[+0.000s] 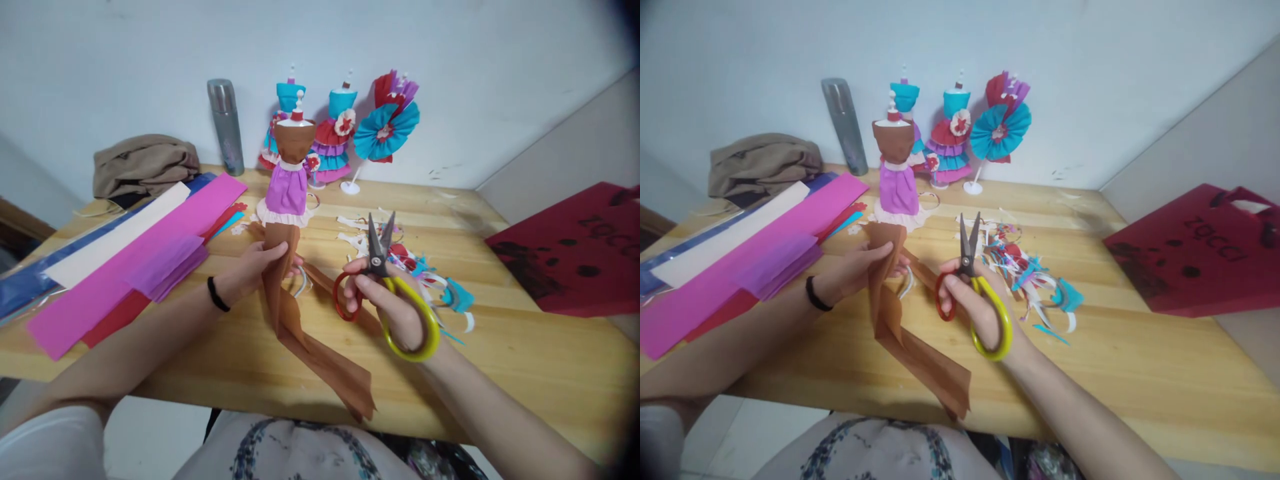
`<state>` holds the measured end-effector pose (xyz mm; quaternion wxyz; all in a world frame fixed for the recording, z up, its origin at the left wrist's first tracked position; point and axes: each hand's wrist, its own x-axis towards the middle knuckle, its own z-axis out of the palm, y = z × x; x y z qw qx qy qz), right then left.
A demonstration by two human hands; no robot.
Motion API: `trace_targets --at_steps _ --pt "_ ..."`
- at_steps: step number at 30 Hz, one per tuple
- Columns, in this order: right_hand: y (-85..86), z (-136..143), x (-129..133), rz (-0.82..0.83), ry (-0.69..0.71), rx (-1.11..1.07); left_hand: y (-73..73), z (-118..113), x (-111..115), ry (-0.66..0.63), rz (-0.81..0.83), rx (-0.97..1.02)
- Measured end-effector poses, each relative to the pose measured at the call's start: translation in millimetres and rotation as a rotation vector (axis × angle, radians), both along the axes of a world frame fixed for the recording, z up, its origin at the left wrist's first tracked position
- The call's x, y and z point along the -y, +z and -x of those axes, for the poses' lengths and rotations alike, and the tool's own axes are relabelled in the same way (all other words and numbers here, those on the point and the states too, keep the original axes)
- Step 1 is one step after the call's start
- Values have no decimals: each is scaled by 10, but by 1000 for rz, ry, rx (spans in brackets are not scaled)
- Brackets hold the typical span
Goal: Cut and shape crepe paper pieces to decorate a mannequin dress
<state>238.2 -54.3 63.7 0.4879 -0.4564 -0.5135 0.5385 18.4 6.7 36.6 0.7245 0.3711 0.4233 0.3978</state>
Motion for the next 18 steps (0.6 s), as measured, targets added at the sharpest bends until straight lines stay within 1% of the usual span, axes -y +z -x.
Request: trace_targets --at_steps 2,3,4,5,7,8,9,11,14,16,18 --pt "-58 -34 -112 9 24 131 -60 44 -14 18 -30 -11" --pt "-84 -53 -162 0 46 253 -87 60 -18 17 -38 -18" --pt "-104 -68 -205 -40 71 434 -109 73 -21 16 -36 -23" --pt "-119 -75 -240 -63 117 665 -125 84 -25 16 -23 -24" --pt "-137 -60 -286 -67 174 1095 -140 102 -39 23 31 -13" --pt "-145 -40 -298 -62 206 1241 -141 114 -48 21 57 -2" --pt "-154 -17 -305 -61 228 1341 -139 128 -58 10 77 9" --pt "-176 18 -317 -76 261 1435 -128 165 -74 -30 92 35" --pt "-195 -3 -345 -58 250 1501 -96 215 -71 -67 53 69" --pt "-174 -69 -374 -39 228 1488 -57 223 -44 -67 14 79" --pt "-124 -153 -407 -60 157 1414 4 201 -1 -57 -22 84"
